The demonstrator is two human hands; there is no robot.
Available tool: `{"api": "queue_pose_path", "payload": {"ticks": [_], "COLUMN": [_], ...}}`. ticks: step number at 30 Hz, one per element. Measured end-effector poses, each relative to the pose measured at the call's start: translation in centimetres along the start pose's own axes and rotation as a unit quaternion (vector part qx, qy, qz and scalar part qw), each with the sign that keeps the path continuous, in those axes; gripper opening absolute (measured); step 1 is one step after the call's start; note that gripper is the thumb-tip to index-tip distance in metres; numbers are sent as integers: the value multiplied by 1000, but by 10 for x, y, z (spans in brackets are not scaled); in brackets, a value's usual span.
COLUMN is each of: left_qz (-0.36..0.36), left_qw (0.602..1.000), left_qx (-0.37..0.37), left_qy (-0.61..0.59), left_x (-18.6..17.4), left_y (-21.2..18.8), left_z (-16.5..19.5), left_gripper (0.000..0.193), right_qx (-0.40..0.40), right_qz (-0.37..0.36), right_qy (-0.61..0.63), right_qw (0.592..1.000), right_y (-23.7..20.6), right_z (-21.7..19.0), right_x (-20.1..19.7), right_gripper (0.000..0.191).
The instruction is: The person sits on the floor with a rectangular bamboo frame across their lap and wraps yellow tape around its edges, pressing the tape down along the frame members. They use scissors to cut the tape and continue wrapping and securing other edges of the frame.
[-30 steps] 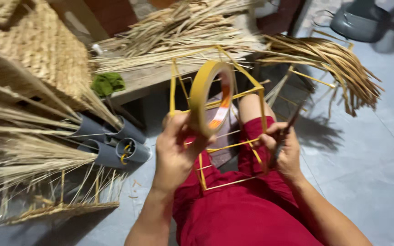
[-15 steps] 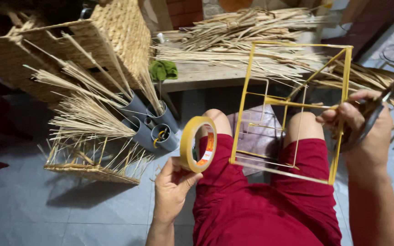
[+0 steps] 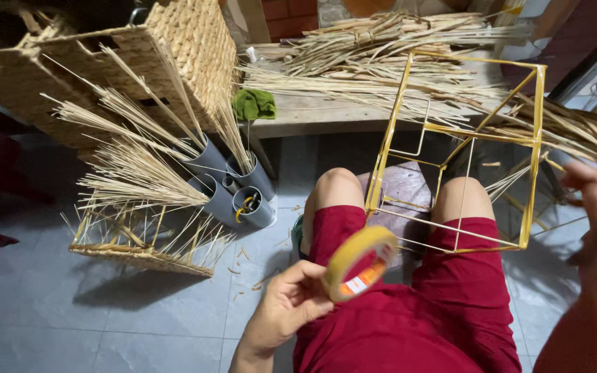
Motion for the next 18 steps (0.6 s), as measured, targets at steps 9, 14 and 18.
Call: {"api": "queue_pose_path", "payload": {"ticks": [9,14,18], "left_qz": [-199,-121,-41], "left_qw": [974,918,857], "left_qx": [-51,-2,91], "left_qy": [94,379,506], "left_x": [86,73,57], "left_y": [55,87,103], "left_z": [-14,30,86], "left_gripper": [22,27,25], "right_qx": [185,22,1], "right_qz": [-197,-184,-123], "right_qy": [304,434,313], "right_qw": [914,882,942], "right_y": [-104,-86,-74], "right_z": [15,0,-6], "right_x": [69,65,64], "right_gripper": [63,53,50]}}
Point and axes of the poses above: each hand's wrist, its own y-axis towards the middle knuckle, its own x-axis out of the palm, z = x × y, the point moved 10 cm from there along y, towards the middle knuckle, and after that the axes turned 5 degrees about -z, right-handed, at the moved point
